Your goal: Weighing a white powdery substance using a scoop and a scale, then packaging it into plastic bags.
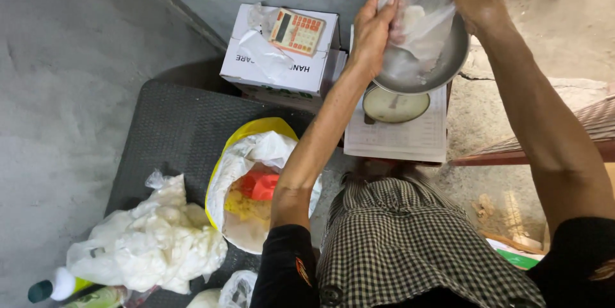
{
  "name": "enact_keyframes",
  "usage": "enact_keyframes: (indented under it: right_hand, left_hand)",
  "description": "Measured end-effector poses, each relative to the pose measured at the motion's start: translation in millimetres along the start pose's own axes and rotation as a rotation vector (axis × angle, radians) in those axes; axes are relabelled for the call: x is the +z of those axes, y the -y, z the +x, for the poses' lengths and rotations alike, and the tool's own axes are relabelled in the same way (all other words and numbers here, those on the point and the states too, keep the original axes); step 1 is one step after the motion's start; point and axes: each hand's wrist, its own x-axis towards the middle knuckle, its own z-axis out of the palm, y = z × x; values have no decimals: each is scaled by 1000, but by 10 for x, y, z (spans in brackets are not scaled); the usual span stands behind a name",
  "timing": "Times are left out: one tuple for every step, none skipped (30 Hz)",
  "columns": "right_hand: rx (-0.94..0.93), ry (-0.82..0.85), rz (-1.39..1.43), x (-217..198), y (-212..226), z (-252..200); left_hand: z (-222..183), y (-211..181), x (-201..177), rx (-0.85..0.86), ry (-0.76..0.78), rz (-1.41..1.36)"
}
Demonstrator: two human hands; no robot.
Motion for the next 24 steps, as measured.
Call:
enact_keyframes:
  right_hand:
    - [1, -11, -4, -39, -85, 3]
    - [-10, -1, -1, -79, -170, 8]
    - [-20, 12, 5, -101, -259, 27]
    - [-19, 3, 3, -132, -228, 6]
    - [-116, 34, -148, -155, -200, -17]
    - [-212, 64, -299, -177, -173, -44]
    - [-209, 57, -300, -162, 66, -122]
    - [-422, 88, -592, -146, 304, -203]
    - [-630, 133, -882, -136, 548, -276]
    - [-626, 131, -884, -110, 668, -334]
    - [-270, 227, -848, -84, 789, -386]
    - [81, 340, -782, -57, 914, -440]
    - [77, 334, -786, 8, 959, -473]
    - [132, 427, -654, 72, 1010, -502]
    - [184, 518, -521, 124, 1072, -509]
    - [177, 511, -528, 149, 918, -502]
    - [-179, 522, -767, 180, 733, -565]
    - [-543, 524, -992, 208, 542, -629]
    - [-535, 518, -994, 162, 416, -633]
    - [-477, 379, -915, 120, 293, -640]
    - [-433, 246, -830, 88, 184, -594]
    - [-438, 242, -832, 67, 238, -566]
    - [-312, 213, -733, 51, 282, -553]
    - [-186, 186, -629, 35, 324, -539]
  left_hand:
    - [-72, 15, -5, -8, 9, 0]
    - [-141, 28, -12, 1, 1, 55]
    - [-204, 24, -31, 12, -10, 112]
    - [-283, -38, 24, 6, -4, 113]
    - [-370, -103, 74, 3, 12, 232]
    - [-460, -167, 123, 1, 28, 351]
    - [-487, -208, 117, -5, 33, 353]
    - [-517, -248, 111, -26, 60, 448]
    - [-547, -284, 112, -46, 85, 540]
    - [-501, -268, 86, -50, 88, 540]
    - [-455, -247, 60, -46, 81, 522]
    - [-411, -228, 36, -42, 73, 505]
    - [-367, -198, 34, -38, 81, 504]
    - [-322, -173, 39, 50, 91, 522]
    - [-254, -153, 63, 141, 103, 538]
    - [-263, -243, 149, 148, 111, 535]
    - [-331, -299, 207, 175, 162, 665]
    - [-396, -350, 264, 204, 213, 796]
    - [-417, -394, 259, 198, 221, 796]
    - [-439, -442, 253, 268, 301, 891]
    - [-436, -518, 250, 349, 377, 985]
    - [-420, -520, 173, 355, 380, 985]
    - [-417, -515, 86, 348, 363, 1067]
    - [-413, -509, -1, 340, 346, 1149]
